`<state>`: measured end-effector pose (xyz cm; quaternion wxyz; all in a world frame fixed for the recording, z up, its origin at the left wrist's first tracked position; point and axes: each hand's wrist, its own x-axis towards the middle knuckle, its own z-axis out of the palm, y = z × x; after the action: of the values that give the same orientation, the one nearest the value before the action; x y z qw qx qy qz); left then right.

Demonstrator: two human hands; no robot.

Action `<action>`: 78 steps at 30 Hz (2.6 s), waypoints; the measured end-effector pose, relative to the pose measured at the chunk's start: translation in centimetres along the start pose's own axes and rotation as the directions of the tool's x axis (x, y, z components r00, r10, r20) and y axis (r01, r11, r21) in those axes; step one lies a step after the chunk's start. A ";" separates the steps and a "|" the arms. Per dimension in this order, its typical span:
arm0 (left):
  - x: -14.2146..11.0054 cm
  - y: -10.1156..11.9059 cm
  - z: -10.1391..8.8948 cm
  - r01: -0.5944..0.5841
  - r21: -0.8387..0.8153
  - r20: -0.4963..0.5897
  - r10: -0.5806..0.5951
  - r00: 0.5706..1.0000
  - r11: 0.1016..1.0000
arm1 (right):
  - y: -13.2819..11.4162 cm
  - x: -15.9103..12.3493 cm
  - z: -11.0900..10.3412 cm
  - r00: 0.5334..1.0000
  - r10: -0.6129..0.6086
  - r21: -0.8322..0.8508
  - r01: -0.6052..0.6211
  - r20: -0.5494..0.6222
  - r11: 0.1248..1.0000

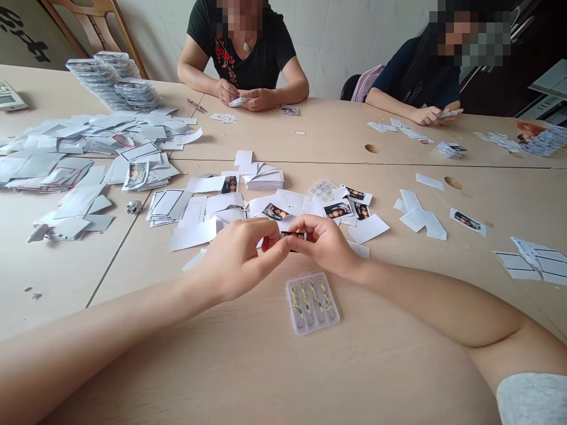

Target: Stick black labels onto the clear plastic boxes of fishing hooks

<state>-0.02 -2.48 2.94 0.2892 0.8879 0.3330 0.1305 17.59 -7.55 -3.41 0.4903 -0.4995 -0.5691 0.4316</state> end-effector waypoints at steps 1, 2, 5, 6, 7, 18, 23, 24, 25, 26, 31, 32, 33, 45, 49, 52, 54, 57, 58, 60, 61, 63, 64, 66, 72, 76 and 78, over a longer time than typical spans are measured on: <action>-0.1 0.1 0.0 0.007 0.033 -0.006 -0.006 1.000 0.999 | 0.2 0.1 0.0 1.000 -0.015 -0.005 0.015 -0.002 1.000; -0.1 0.1 0.0 0.015 0.059 -0.007 -0.015 1.000 0.998 | 0.4 0.1 0.0 1.000 -0.026 -0.008 0.026 -0.008 1.000; 0.2 0.1 -0.1 0.055 0.111 -0.023 -0.053 0.998 0.992 | 0.7 0.4 -0.1 0.998 -0.037 -0.014 0.036 -0.041 0.999; 0.3 0.0 -0.2 0.067 0.123 -0.032 -0.063 0.997 0.990 | 0.6 0.4 -0.1 0.998 -0.040 -0.015 0.039 -0.054 0.999; 0.4 0.0 -0.3 0.078 0.134 -0.042 -0.073 0.996 0.988 | 0.6 0.5 -0.1 0.997 -0.045 -0.014 0.045 -0.067 0.999; 1.3 -1.2 -0.7 0.116 0.124 -0.058 -0.109 0.992 0.985 | -0.6 0.8 -0.7 0.998 0.034 0.081 -0.029 -0.059 0.996; 1.3 -1.5 -0.7 0.009 0.068 -0.076 -0.003 0.997 0.998 | -0.3 0.9 -0.7 0.997 0.060 0.122 -0.053 -0.056 0.991; 1.3 -1.5 -0.8 -0.003 0.067 -0.082 0.008 0.997 0.998 | -0.2 0.9 -0.7 0.997 0.050 0.125 -0.042 -0.061 0.991; 1.2 -1.5 -0.8 -0.010 0.063 -0.087 0.016 0.996 0.998 | -0.1 0.9 -0.7 0.997 0.034 0.133 -0.025 -0.065 0.991; 1.2 -1.4 -0.8 -0.014 0.056 -0.092 0.019 0.996 0.998 | -0.1 1.0 -0.7 0.998 0.014 0.144 -0.004 -0.067 0.990; 1.1 -0.9 -0.9 -0.018 -0.011 -0.131 0.017 0.991 1.000 | -0.1 1.1 -0.8 0.995 -0.046 0.135 0.058 -0.090 0.989; 1.0 -0.8 -0.9 -0.025 -0.022 -0.144 0.021 0.989 0.999 | -0.2 1.1 -0.9 0.994 -0.052 0.119 0.064 -0.099 0.991; 0.9 -0.8 -0.9 -0.032 -0.030 -0.158 0.027 0.987 0.999 | -0.2 1.1 -0.9 0.992 -0.057 0.109 0.069 -0.110 0.992; 0.9 -0.8 -0.9 0.004 -0.095 -0.228 -0.026 0.973 0.995 | -0.7 0.8 -1.2 0.992 -0.078 -0.036 0.075 -0.100 0.997; 1.0 -0.7 -0.9 0.020 -0.113 -0.231 -0.046 0.972 0.993 | -0.8 0.7 -1.1 0.991 -0.078 -0.074 0.070 -0.111 0.995; 1.0 -0.6 -1.1 0.035 -0.127 -0.201 -0.060 0.978 0.991 | -0.8 0.6 -1.1 0.991 -0.079 -0.097 0.069 -0.107 0.993; 1.0 -0.6 -1.2 0.048 -0.139 -0.188 -0.074 0.979 0.989 | -0.8 0.6 -1.1 0.990 -0.087 -0.118 0.074 -0.109 0.990; 1.0 -0.7 -1.3 0.053 -0.130 -0.184 -0.077 0.980 0.990 | -0.8 0.7 -1.1 0.986 -0.101 -0.165 0.078 -0.131 0.983; 1.0 -0.7 -1.2 0.055 -0.123 -0.184 -0.077 0.980 0.991 | -0.8 0.7 -1.1 0.984 -0.107 -0.180 0.082 -0.139 0.980; 1.0 -0.7 -1.2 0.063 -0.118 -0.183 -0.084 0.980 0.991 | -0.8 0.7 -1.2 0.982 -0.120 -0.197 0.090 -0.149 0.976; 1.0 -0.7 -1.2 0.069 -0.121 -0.178 -0.090 0.980 0.990 | -0.9 0.7 -1.2 0.981 -0.124 -0.198 0.094 -0.147 0.976; 1.0 -0.6 -1.1 0.080 -0.133 -0.171 -0.102 0.980 0.988 | -0.8 0.8 -1.2 0.982 -0.127 -0.188 0.100 -0.139 0.977; 1.0 -0.6 -1.1 0.081 -0.139 -0.169 -0.104 0.980 0.987 | -0.8 0.8 -1.2 0.982 -0.130 -0.182 0.104 -0.137 0.978; 1.0 -0.6 -1.1 0.076 -0.145 -0.168 -0.100 0.981 0.987 | -0.7 0.8 -1.3 0.981 -0.135 -0.170 0.111 -0.138 0.979; 0.9 -0.2 -1.3 0.076 -0.126 -0.185 -0.099 0.978 0.989 | -1.5 0.7 -2.1 0.992 -0.096 -0.148 0.083 -0.082 0.986; 0.2 1.0 -0.6 0.089 -0.203 -0.181 -0.127 0.975 0.975 | -3.3 -1.0 -3.1 0.999 -0.037 -0.119 0.036 -0.006 0.992; -0.6 1.7 0.3 0.063 -0.239 -0.172 -0.106 0.979 0.969 | -4.0 -2.5 -3.7 0.999 0.043 -0.123 -0.040 0.021 0.992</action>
<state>0.59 -4.03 3.66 0.3645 0.8172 0.3781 0.2373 20.70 -10.50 0.74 0.4428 -0.5352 -0.5899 0.4116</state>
